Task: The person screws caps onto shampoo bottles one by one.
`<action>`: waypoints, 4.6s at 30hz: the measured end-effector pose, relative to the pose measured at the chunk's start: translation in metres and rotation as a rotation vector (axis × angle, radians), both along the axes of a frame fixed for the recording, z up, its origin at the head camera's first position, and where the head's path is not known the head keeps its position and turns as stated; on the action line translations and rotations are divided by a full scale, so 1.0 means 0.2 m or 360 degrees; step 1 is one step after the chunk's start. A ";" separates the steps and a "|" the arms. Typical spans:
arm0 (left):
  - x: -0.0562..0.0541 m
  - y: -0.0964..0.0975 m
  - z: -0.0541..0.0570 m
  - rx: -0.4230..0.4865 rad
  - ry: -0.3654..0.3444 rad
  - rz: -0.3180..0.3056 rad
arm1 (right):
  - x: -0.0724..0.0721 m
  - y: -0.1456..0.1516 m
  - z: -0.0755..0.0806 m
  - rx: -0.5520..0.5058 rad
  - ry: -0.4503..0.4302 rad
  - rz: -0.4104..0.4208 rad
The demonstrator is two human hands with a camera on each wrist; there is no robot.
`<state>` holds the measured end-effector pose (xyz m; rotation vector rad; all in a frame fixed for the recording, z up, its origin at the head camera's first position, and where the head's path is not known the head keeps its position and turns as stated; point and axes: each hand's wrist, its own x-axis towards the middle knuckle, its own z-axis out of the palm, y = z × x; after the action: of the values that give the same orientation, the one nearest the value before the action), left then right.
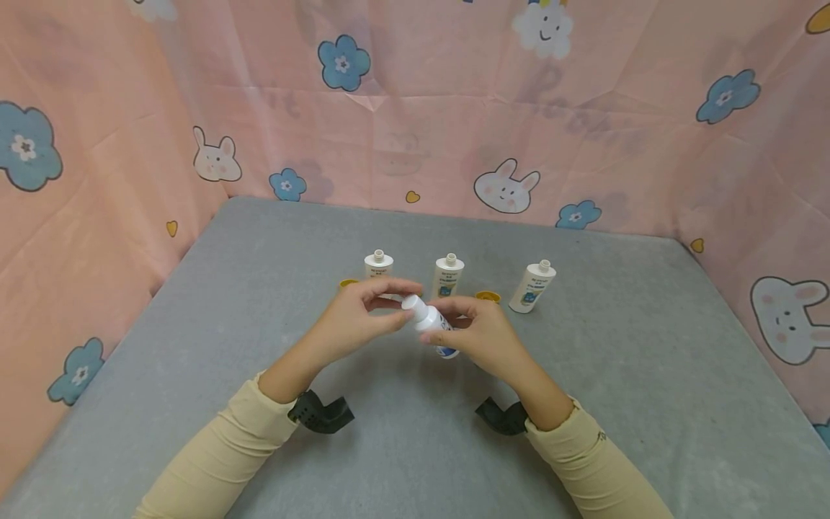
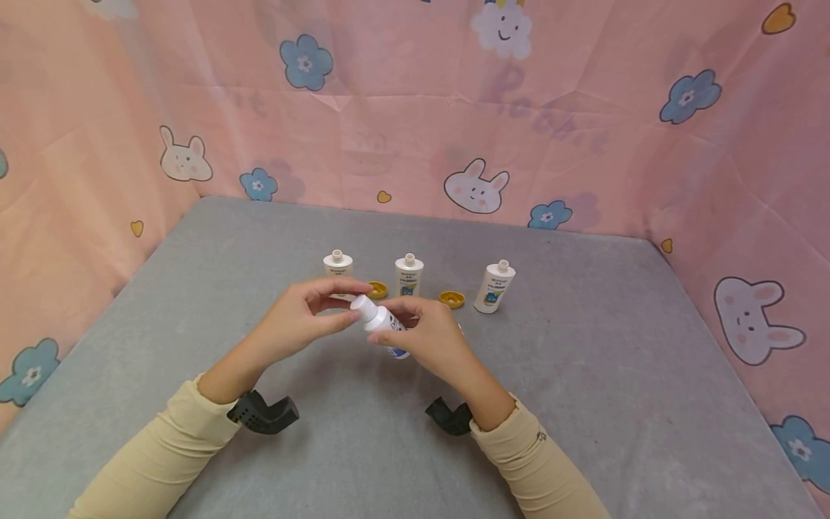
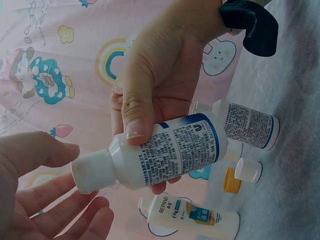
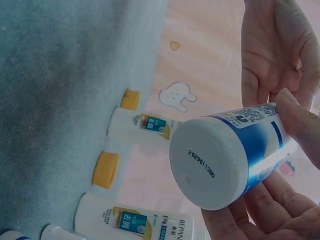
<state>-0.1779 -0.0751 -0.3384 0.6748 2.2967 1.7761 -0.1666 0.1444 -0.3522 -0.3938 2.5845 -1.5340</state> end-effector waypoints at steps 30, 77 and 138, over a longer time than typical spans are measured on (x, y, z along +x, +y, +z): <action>-0.01 0.00 -0.01 -0.0051 -0.0064 0.0024 | 0.00 0.00 0.00 0.0003 0.0006 0.0009; -0.01 0.01 -0.01 -0.0092 -0.0021 0.0065 | 0.00 0.00 0.00 0.0000 0.0017 0.0017; -0.01 0.02 -0.02 -0.0120 -0.0065 0.0128 | 0.00 -0.01 0.00 -0.0015 0.0026 0.0033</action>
<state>-0.1792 -0.0706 -0.3417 0.5355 2.3818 1.7097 -0.1662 0.1431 -0.3519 -0.4342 2.5778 -1.5435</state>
